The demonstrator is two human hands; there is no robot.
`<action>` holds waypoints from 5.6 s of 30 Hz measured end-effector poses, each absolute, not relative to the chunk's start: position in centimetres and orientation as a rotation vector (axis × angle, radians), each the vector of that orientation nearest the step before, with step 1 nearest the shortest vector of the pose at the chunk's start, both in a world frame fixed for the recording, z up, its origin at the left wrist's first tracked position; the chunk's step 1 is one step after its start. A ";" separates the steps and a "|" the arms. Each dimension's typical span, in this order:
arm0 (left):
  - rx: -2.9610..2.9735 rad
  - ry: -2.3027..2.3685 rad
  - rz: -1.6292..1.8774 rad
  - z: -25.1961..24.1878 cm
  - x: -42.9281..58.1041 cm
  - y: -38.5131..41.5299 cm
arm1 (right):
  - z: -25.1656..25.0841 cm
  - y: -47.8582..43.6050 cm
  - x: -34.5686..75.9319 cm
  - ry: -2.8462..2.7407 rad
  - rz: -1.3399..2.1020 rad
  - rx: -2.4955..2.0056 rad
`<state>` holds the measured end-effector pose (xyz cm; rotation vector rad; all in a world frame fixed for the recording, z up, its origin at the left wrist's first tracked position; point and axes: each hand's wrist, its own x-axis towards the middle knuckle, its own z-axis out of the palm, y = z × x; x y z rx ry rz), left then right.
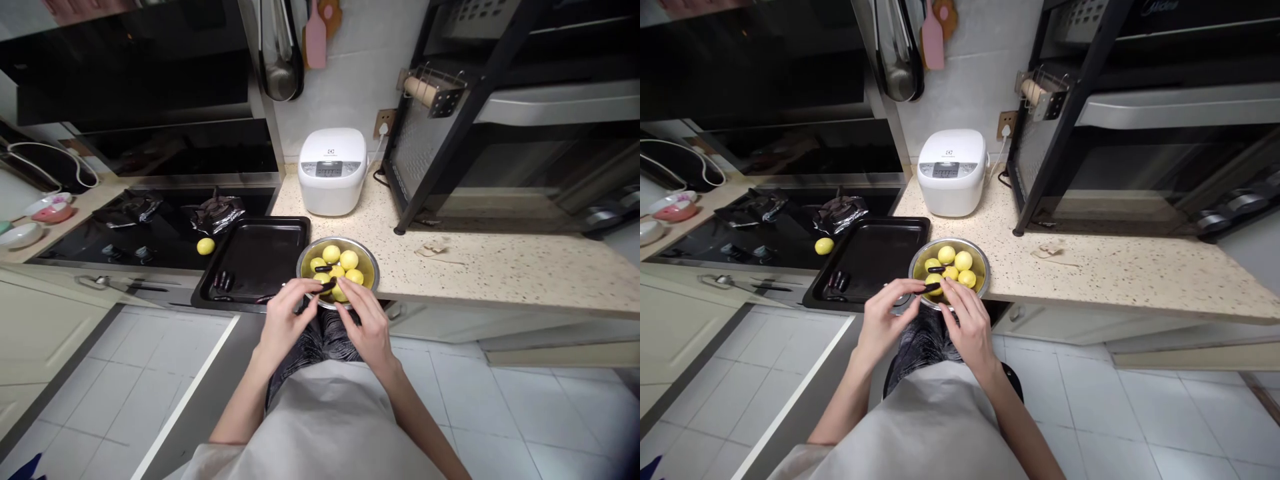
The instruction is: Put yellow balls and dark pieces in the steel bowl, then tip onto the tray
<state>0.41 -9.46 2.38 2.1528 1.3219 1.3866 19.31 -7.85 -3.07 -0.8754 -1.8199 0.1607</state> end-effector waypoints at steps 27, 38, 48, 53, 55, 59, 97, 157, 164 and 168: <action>2.091 1.894 0.512 -1.1 -8.8 -6.4 | -3.6 -4.1 21.1 -1.830 0.105 -1.292; 2.118 1.944 0.497 -0.8 -8.7 -6.3 | -3.8 -4.4 21.3 -1.816 0.130 -1.237; 1.971 1.928 1.237 -0.1 -6.9 -6.1 | -2.5 -5.2 21.2 -1.717 0.095 -1.152; 2.026 1.674 1.496 1.1 -3.6 -7.1 | -1.4 -6.3 19.5 -1.735 0.169 -1.013; 2.086 1.540 1.516 1.1 -2.1 -7.6 | -1.0 -6.7 18.7 -1.760 0.208 -0.953; 2.188 1.335 1.538 0.6 0.6 -8.2 | -0.7 -7.3 17.2 -1.793 0.257 -0.881; 1.938 2.189 1.588 1.0 -11.1 -6.5 | -2.8 -0.6 21.5 -1.856 0.246 -1.233; 2.032 1.432 1.420 -0.3 1.0 -7.4 | -1.3 -6.0 17.3 -1.782 0.447 -1.004; 1.963 1.425 1.458 -1.0 2.3 -7.8 | -1.2 -5.7 16.9 -1.635 0.688 -1.022; 1.923 1.391 1.459 -1.2 2.2 -7.6 | -0.8 -5.4 16.9 -1.548 0.826 -1.027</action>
